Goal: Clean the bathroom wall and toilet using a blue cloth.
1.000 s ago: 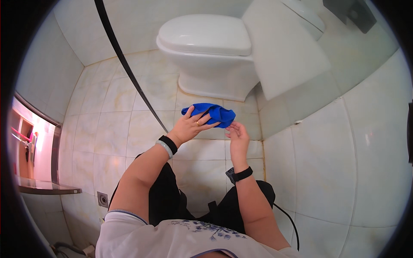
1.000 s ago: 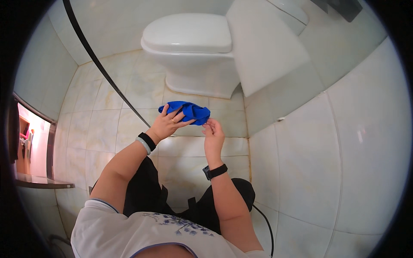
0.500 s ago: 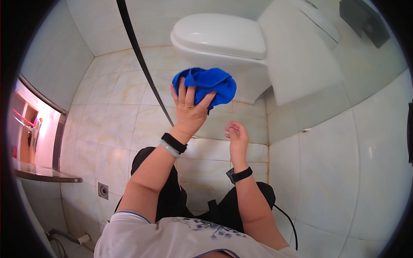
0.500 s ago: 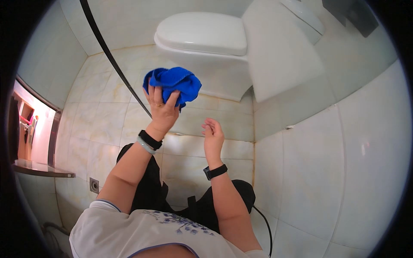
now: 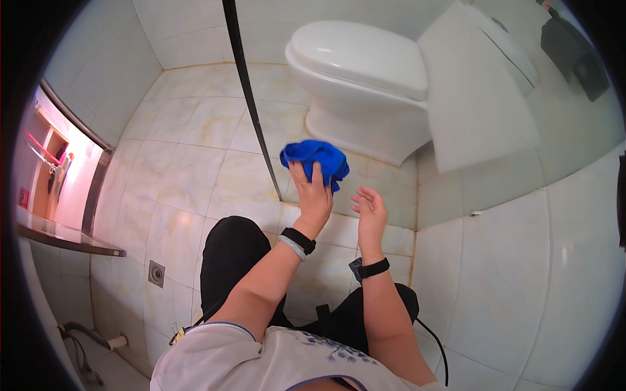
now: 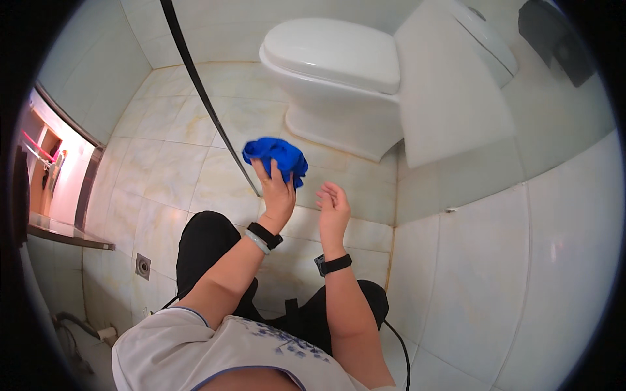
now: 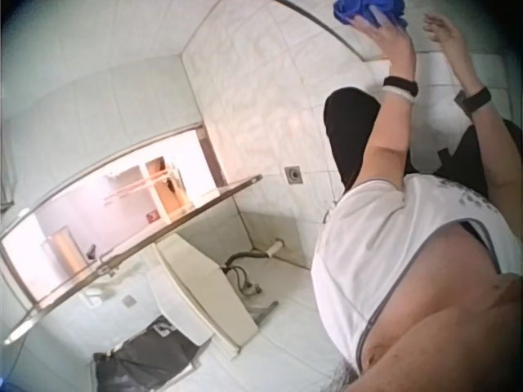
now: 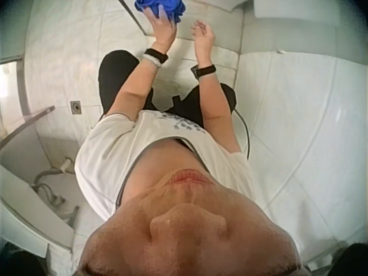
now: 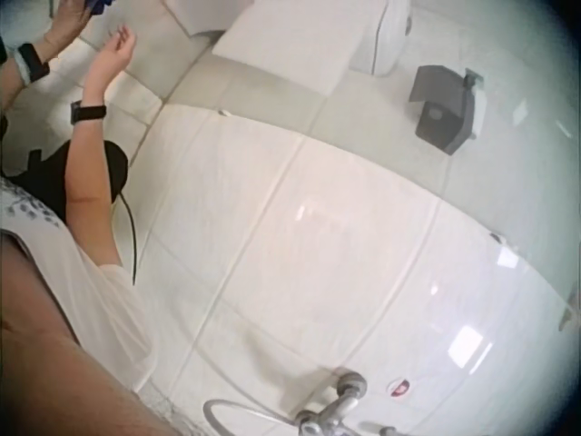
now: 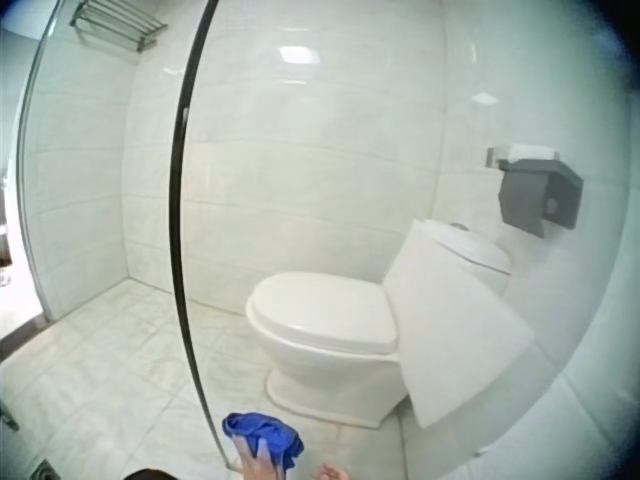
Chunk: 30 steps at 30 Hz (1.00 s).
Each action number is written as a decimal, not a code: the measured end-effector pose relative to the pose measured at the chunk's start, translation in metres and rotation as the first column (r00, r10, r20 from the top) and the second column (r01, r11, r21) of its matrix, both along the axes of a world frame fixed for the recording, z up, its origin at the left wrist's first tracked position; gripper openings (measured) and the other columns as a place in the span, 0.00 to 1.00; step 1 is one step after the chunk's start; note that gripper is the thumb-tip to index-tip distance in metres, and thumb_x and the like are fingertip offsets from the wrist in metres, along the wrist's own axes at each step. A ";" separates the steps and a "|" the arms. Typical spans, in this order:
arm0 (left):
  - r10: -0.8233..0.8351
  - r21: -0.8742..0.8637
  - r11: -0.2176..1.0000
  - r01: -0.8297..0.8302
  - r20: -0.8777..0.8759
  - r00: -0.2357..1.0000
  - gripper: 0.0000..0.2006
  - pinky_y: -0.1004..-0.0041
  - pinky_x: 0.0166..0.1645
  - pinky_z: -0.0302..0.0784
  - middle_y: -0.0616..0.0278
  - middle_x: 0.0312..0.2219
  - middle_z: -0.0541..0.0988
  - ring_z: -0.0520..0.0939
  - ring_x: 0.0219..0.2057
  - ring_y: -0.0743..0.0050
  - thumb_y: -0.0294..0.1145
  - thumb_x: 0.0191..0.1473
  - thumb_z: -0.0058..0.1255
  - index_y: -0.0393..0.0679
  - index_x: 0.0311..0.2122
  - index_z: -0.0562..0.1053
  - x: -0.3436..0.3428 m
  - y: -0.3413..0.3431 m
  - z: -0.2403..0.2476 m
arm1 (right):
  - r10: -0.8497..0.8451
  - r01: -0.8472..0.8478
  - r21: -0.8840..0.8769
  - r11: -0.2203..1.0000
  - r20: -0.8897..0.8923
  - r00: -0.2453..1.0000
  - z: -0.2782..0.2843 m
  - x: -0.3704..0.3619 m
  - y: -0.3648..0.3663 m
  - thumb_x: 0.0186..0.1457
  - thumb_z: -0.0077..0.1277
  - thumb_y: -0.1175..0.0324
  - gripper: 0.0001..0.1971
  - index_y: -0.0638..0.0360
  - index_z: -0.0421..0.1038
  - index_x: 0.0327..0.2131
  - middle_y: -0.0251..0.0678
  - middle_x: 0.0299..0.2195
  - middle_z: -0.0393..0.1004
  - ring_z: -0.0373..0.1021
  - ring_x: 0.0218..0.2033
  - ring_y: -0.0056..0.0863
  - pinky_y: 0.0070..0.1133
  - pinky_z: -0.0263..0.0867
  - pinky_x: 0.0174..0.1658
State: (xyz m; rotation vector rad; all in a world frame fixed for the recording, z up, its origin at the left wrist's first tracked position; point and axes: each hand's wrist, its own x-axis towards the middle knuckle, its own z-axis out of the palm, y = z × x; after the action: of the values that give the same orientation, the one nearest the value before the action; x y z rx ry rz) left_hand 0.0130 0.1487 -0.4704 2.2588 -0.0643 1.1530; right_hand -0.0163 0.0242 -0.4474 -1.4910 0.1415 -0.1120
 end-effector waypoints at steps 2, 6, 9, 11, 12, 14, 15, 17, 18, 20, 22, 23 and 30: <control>0.023 -0.016 1.000 -0.021 0.137 0.990 0.30 0.50 0.60 0.43 0.30 0.57 0.41 0.44 0.59 0.28 0.19 0.48 0.48 0.32 0.55 0.51 0.010 0.009 0.040 | 0.007 -0.008 -0.032 0.999 -0.029 1.000 0.004 -0.001 0.000 0.56 0.38 0.76 0.13 0.68 0.64 0.44 0.42 0.41 0.70 0.69 0.40 0.27 0.20 0.67 0.39; 0.093 -0.165 0.985 -0.050 0.267 0.959 0.30 0.45 0.59 0.44 0.37 0.57 0.46 0.46 0.58 0.29 0.19 0.44 0.51 0.38 0.55 0.56 0.024 0.019 0.098 | 0.028 -0.028 -0.017 0.999 -0.018 0.999 0.009 -0.001 0.001 0.56 0.38 0.76 0.12 0.68 0.65 0.44 0.42 0.41 0.70 0.69 0.39 0.27 0.20 0.67 0.39; 0.120 -0.164 0.983 -0.077 0.272 0.955 0.30 0.45 0.59 0.44 0.38 0.56 0.47 0.47 0.58 0.31 0.20 0.44 0.51 0.38 0.55 0.56 0.026 0.022 0.089 | 0.035 -0.035 -0.001 0.999 -0.030 0.999 0.010 -0.002 0.004 0.56 0.39 0.76 0.12 0.68 0.65 0.43 0.42 0.41 0.70 0.70 0.39 0.26 0.20 0.67 0.39; 0.131 -0.223 0.971 -0.083 0.208 0.969 0.31 0.45 0.59 0.45 0.38 0.56 0.48 0.47 0.58 0.32 0.21 0.43 0.52 0.37 0.54 0.56 0.024 0.017 0.065 | 0.041 -0.041 -0.003 0.999 -0.032 0.999 0.011 -0.003 0.003 0.56 0.39 0.76 0.12 0.68 0.65 0.43 0.42 0.40 0.71 0.70 0.38 0.26 0.20 0.67 0.39; 0.142 -0.225 0.969 -0.104 0.161 0.977 0.31 0.46 0.59 0.45 0.36 0.56 0.47 0.47 0.58 0.31 0.21 0.44 0.51 0.36 0.54 0.54 0.020 0.016 0.054 | 0.047 -0.047 0.000 0.999 -0.032 0.998 0.010 -0.003 0.004 0.56 0.39 0.76 0.12 0.68 0.65 0.43 0.42 0.40 0.71 0.70 0.38 0.26 0.20 0.67 0.39; 0.145 -0.265 0.958 -0.114 0.101 0.984 0.31 0.47 0.60 0.45 0.34 0.56 0.46 0.46 0.59 0.31 0.21 0.45 0.51 0.36 0.55 0.53 0.013 0.012 0.022 | 0.056 -0.057 -0.002 0.998 -0.029 0.998 0.010 -0.004 0.005 0.56 0.39 0.75 0.11 0.68 0.65 0.43 0.41 0.40 0.71 0.70 0.38 0.26 0.19 0.67 0.39; 0.140 -0.305 0.944 -0.121 0.041 0.989 0.30 0.48 0.60 0.45 0.33 0.56 0.45 0.46 0.59 0.30 0.21 0.46 0.50 0.35 0.55 0.52 0.010 0.011 0.011 | 0.060 -0.060 -0.003 0.998 -0.028 0.998 0.010 -0.004 0.005 0.56 0.39 0.75 0.11 0.68 0.65 0.43 0.41 0.40 0.71 0.70 0.38 0.26 0.19 0.67 0.39; 0.120 -0.348 0.931 -0.115 -0.007 0.993 0.31 0.49 0.60 0.45 0.32 0.57 0.44 0.45 0.59 0.30 0.21 0.47 0.49 0.35 0.55 0.51 0.002 0.009 -0.003 | 0.061 -0.061 -0.003 0.998 -0.034 0.998 0.009 -0.004 0.006 0.56 0.39 0.75 0.11 0.68 0.66 0.42 0.41 0.39 0.71 0.70 0.37 0.25 0.19 0.67 0.38; 0.094 -0.389 0.915 -0.108 -0.055 0.994 0.31 0.50 0.60 0.44 0.31 0.57 0.43 0.45 0.59 0.29 0.20 0.48 0.48 0.35 0.56 0.50 0.000 0.008 -0.005 | 0.066 -0.066 -0.003 0.998 -0.034 0.997 0.008 -0.003 0.006 0.56 0.39 0.75 0.11 0.68 0.66 0.42 0.41 0.39 0.71 0.70 0.37 0.25 0.19 0.67 0.38; 0.111 -0.358 0.926 -0.122 -0.053 0.992 0.30 0.53 0.60 0.46 0.32 0.57 0.43 0.47 0.59 0.32 0.20 0.49 0.46 0.33 0.57 0.48 0.001 0.009 0.001 | 0.068 -0.069 -0.022 0.997 -0.036 0.997 0.005 -0.002 0.005 0.57 0.38 0.75 0.11 0.67 0.66 0.42 0.40 0.39 0.71 0.70 0.36 0.25 0.19 0.67 0.38; 0.129 -0.323 0.936 -0.140 -0.055 0.990 0.30 0.56 0.60 0.47 0.33 0.58 0.43 0.49 0.59 0.35 0.19 0.51 0.43 0.31 0.57 0.47 0.002 0.013 0.026 | 0.075 -0.076 -0.028 0.997 -0.038 0.996 0.005 -0.003 0.006 0.57 0.38 0.75 0.11 0.67 0.66 0.42 0.40 0.39 0.71 0.70 0.36 0.25 0.19 0.67 0.38; 0.127 -0.311 0.944 -0.111 0.029 0.992 0.30 0.54 0.60 0.45 0.33 0.58 0.43 0.46 0.59 0.34 0.19 0.50 0.45 0.32 0.57 0.49 0.006 0.018 0.046 | 0.082 -0.083 -0.032 0.996 -0.035 0.996 0.006 -0.002 0.007 0.57 0.38 0.75 0.10 0.67 0.66 0.42 0.40 0.38 0.72 0.70 0.36 0.25 0.19 0.67 0.38; 0.169 -0.319 0.945 -0.067 0.302 0.938 0.31 0.54 0.60 0.46 0.34 0.57 0.45 0.50 0.58 0.35 0.22 0.49 0.46 0.33 0.57 0.50 0.034 0.047 0.100 | 0.104 -0.105 -0.020 0.994 -0.038 0.994 0.005 -0.001 0.012 0.57 0.39 0.75 0.10 0.68 0.66 0.41 0.40 0.38 0.72 0.71 0.35 0.25 0.20 0.67 0.38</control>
State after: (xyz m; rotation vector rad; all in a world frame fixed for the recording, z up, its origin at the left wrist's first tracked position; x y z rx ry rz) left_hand 0.0466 0.1958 -0.3699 1.8059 0.1162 1.4845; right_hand -0.0174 0.0364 -0.4426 -1.5198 0.0922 -0.0017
